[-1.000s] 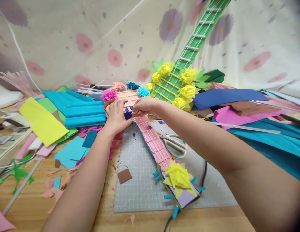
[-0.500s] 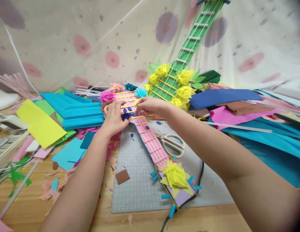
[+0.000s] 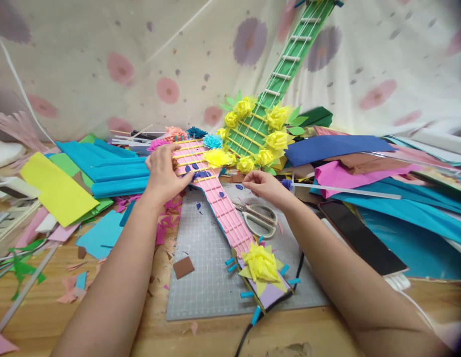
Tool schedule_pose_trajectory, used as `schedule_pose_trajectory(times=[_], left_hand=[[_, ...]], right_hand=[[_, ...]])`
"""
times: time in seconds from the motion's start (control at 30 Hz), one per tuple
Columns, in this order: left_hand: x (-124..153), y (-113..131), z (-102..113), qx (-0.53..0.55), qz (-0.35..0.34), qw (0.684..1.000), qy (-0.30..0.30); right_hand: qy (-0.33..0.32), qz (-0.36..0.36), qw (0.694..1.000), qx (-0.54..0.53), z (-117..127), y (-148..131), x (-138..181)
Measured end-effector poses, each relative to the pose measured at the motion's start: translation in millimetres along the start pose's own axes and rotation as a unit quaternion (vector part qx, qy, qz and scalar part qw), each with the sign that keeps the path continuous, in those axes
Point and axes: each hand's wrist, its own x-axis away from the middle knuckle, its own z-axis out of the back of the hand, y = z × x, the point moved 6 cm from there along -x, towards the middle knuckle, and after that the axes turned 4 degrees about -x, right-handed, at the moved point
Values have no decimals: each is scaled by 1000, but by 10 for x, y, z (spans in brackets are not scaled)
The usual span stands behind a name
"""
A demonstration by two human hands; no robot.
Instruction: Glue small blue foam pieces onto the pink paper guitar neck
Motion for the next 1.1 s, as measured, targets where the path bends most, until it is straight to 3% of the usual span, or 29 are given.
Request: schedule_pose_trajectory(times=[0.07, 0.27, 0.37, 0.6, 0.8, 0.9, 1.0, 1.1], left_hand=[[38, 88, -123, -23, -27, 999, -29], [132, 105, -374, -79, -25, 996, -32], [140, 86, -390, -84, -26, 996, -32], [113, 42, -340, -78, -16, 996, -35], [80, 21, -290, -71, -21, 997, -30], [46, 58, -184, -49, 6, 999, 3], [45, 179, -88, -32, 51, 997, 43], [93, 408, -158, -26, 52, 998, -6]], right_hand=[[22, 13, 1000, -3, 17, 53, 3], [71, 62, 995, 33, 50, 185, -69], [85, 80, 990, 84, 78, 182, -70], [90, 44, 963, 249, 68, 98, 29], [12, 140, 967, 211, -252, 2, 106], [-23, 171, 967, 185, -293, -72, 138], [-81, 135, 969, 191, -181, -115, 175], [-191, 40, 958, 209, -6, -51, 274]])
